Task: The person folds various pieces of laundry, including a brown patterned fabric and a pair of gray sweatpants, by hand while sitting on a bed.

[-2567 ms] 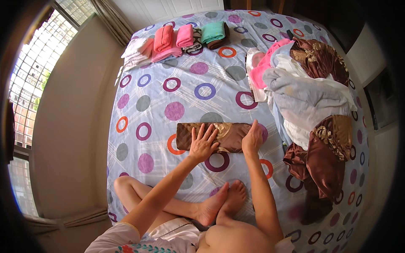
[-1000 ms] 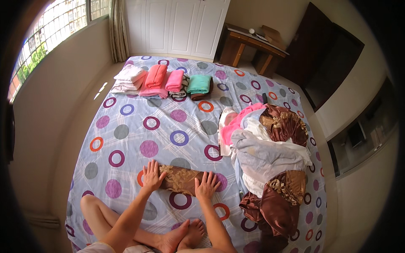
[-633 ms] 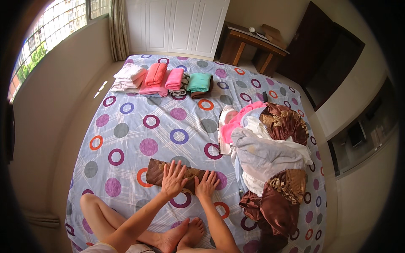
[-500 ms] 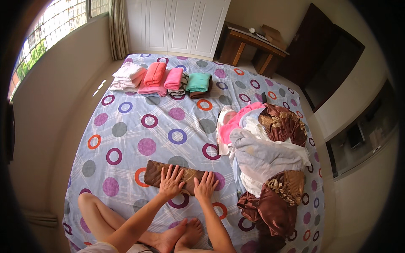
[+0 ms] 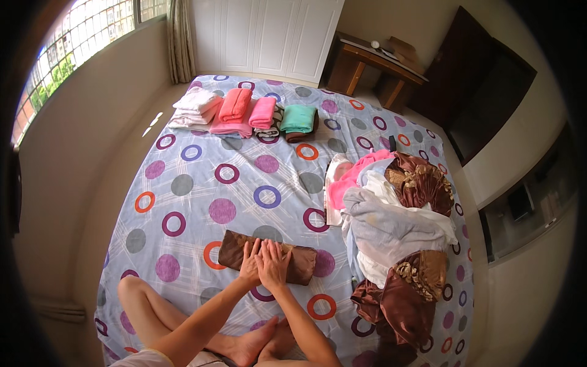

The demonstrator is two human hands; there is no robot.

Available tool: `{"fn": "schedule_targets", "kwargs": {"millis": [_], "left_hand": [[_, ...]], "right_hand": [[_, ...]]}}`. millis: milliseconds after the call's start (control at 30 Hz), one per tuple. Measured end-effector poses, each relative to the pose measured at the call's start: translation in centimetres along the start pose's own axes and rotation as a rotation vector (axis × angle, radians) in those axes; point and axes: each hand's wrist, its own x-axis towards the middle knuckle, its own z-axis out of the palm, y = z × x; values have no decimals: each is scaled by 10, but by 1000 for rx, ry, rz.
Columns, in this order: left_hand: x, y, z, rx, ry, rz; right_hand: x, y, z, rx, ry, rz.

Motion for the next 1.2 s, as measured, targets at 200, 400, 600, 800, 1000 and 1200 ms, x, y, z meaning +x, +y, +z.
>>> {"fn": "schedule_targets", "kwargs": {"millis": [200, 400, 600, 800, 1000, 1200], "left_hand": [[3, -14, 2, -59, -78, -10], [-1, -37, -1, -76, 13, 5], [-4, -31, -13, -85, 104, -109], [-6, -39, -15, -128, 127, -202], [-7, -44, -13, -117, 112, -274], [-12, -60, -15, -156, 93, -305]], "right_hand": [[-9, 19, 22, 49, -61, -25], [-8, 20, 23, -105, -71, -58], [-3, 27, 9, -263, -102, 59], [-6, 37, 2, -266, -26, 71], [-10, 43, 1, -328, 56, 81], [-14, 50, -2, -331, 77, 126]]}}
